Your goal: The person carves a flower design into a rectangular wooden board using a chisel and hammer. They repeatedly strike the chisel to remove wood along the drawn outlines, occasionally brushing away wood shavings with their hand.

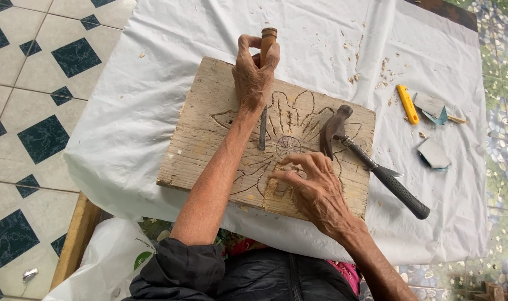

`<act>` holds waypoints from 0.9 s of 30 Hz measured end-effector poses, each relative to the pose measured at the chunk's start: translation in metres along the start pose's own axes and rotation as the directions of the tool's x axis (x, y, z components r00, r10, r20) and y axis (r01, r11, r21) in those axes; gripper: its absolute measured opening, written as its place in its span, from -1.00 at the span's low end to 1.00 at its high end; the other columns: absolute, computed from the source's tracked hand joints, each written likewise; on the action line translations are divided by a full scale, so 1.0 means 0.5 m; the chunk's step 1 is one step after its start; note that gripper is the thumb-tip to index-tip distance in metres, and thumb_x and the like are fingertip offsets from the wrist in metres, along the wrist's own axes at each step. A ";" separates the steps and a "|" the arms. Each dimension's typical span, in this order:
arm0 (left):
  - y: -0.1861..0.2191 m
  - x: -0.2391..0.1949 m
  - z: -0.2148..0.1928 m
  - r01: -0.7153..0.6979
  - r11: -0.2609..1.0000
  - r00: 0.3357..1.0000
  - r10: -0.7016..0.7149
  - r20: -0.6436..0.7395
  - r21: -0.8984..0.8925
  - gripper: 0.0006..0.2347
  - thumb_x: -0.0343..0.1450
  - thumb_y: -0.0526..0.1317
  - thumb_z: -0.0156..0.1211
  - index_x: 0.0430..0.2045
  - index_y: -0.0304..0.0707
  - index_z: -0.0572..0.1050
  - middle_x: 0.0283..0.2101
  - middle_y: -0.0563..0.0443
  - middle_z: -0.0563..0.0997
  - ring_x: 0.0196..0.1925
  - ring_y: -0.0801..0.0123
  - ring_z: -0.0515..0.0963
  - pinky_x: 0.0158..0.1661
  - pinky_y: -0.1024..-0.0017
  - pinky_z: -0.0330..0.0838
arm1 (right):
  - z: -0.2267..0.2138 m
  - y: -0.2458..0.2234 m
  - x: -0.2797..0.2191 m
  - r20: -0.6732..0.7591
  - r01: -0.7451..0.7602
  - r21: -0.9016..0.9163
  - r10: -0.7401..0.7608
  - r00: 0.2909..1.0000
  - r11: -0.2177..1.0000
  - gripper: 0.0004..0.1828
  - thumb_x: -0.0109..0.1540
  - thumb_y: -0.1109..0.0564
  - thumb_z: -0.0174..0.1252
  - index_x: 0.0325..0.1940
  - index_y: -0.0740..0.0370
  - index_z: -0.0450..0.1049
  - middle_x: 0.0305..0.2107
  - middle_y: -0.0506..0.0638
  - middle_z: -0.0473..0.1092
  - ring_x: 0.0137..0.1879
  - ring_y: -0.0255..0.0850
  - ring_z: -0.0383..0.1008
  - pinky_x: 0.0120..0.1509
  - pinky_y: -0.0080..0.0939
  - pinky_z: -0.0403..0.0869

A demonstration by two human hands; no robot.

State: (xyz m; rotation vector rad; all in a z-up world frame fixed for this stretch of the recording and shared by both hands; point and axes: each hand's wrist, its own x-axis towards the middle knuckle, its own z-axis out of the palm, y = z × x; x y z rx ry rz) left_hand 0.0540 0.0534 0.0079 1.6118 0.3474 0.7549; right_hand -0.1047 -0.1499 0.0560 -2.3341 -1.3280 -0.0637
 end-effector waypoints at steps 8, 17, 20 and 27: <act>0.005 0.000 -0.002 0.031 0.999 0.999 -0.031 0.009 0.029 -0.68 0.35 0.11 0.11 -0.26 -0.09 0.41 -0.62 0.07 0.64 -0.65 0.41 0.58 -0.60 0.36 0.44 | 0.005 0.069 -0.076 -0.151 -0.066 -0.078 0.054 0.987 0.995 -0.59 0.30 0.31 0.01 0.08 -0.13 0.54 0.07 0.02 0.47 0.08 -0.10 0.42 0.10 0.00 0.43; -0.008 0.003 0.002 -0.037 0.999 0.995 0.034 0.095 0.028 -0.61 0.43 0.15 0.00 -0.17 -0.16 0.50 -0.60 0.08 0.65 -0.69 0.45 0.65 -0.66 0.49 0.63 | -0.080 0.158 -0.160 -0.446 -0.436 -0.135 0.339 0.828 0.890 -0.62 0.34 0.35 0.21 0.24 0.14 0.53 0.09 0.07 0.43 0.13 -0.06 0.35 0.29 -0.01 0.28; -0.017 0.006 0.003 -0.054 0.998 0.993 0.052 0.106 0.016 -0.63 0.44 0.13 0.03 -0.17 -0.17 0.49 -0.59 0.09 0.64 -0.67 0.46 0.63 -0.66 0.49 0.61 | -0.064 0.172 -0.174 -0.364 -0.471 -0.151 0.394 0.844 0.869 -0.59 0.35 0.18 0.17 0.30 0.13 0.48 0.07 0.12 0.44 0.13 -0.02 0.34 0.16 -0.01 0.35; -0.023 0.002 0.005 -0.026 0.999 0.998 0.027 0.059 -0.025 -0.72 0.44 0.10 0.21 -0.23 -0.06 0.54 -0.71 0.05 0.58 -0.69 0.45 0.58 -0.54 0.49 0.46 | -0.030 0.174 -0.174 -0.447 -0.591 -0.062 0.507 0.737 0.804 -0.62 0.35 0.16 0.20 0.26 -0.07 0.54 0.05 0.01 0.38 0.05 0.11 0.55 0.16 0.09 0.54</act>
